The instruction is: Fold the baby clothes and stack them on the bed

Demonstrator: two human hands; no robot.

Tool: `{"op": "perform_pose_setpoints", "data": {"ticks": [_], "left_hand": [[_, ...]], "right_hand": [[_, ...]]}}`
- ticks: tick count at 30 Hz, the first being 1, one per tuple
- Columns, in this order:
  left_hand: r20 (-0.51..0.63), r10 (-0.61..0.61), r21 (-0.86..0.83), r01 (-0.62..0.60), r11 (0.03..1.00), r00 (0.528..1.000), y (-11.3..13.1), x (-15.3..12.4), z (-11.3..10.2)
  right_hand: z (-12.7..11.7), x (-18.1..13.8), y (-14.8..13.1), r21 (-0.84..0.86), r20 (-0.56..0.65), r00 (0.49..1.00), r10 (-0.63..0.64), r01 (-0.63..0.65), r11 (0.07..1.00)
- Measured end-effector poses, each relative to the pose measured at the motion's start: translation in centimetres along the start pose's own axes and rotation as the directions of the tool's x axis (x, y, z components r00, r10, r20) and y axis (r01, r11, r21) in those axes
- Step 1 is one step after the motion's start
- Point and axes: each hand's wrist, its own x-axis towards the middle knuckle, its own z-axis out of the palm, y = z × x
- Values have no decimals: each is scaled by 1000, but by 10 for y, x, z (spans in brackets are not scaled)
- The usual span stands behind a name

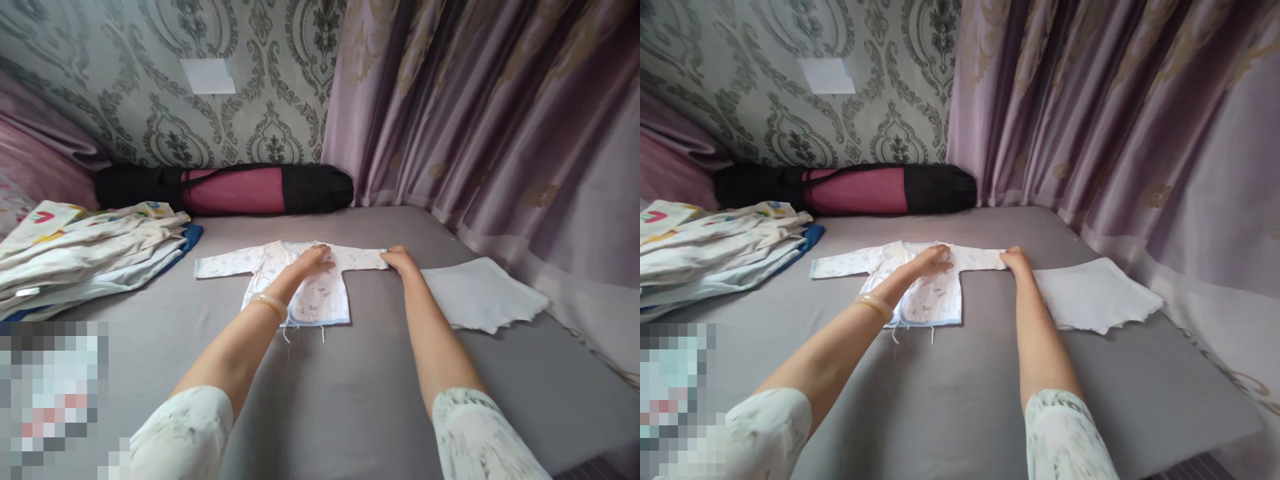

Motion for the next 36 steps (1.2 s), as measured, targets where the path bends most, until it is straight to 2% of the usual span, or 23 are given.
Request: {"op": "perform_pose_setpoints", "data": {"ticks": [6, 8, 10, 12, 14, 17, 24, 28, 31, 33, 36], "left_hand": [[118, -78, 45, 73, 996, 990, 2, 8, 0], [135, -116, 49, 110, 993, 984, 5, 7, -2], [150, -150, 46, 144, 988, 977, 8, 7, -4], [171, -185, 51, 179, 983, 968, 10, 8, -7], [196, -215, 62, 207, 977, 957, 13, 10, -11], [239, -232, 77, 220, 973, 943, 15, 15, -18], [357, -268, 102, 248, 963, 895, 16, 29, -28], [297, -249, 104, 228, 968, 922, 15, 30, -24], [211, -179, 68, 168, 983, 961, 11, 20, -22], [116, -129, 46, 124, 991, 985, 5, 7, -22], [-49, -156, 61, 159, 985, 987, -7, -26, -23]], "right_hand": [[1, -12, -12, 316, 56, 998, -16, -2, 949], [0, -18, -20, 457, 118, 993, -28, -30, 889], [-2, -24, -30, 603, 220, 975, -41, -103, 791], [-4, -30, -39, 683, 311, 949, -59, -180, 708], [-5, -36, -48, 696, 345, 935, -76, -201, 689], [-2, -46, -62, 712, 323, 940, -108, -166, 682], [28, -63, -86, 680, 265, 952, -151, -74, 729], [45, -66, -92, 655, 275, 945, -176, -50, 754], [54, -70, -96, 643, 259, 951, -171, -37, 765], [60, -74, -99, 627, 251, 955, -158, -36, 778], [71, -80, -103, 607, 236, 961, -142, -32, 794]]}}
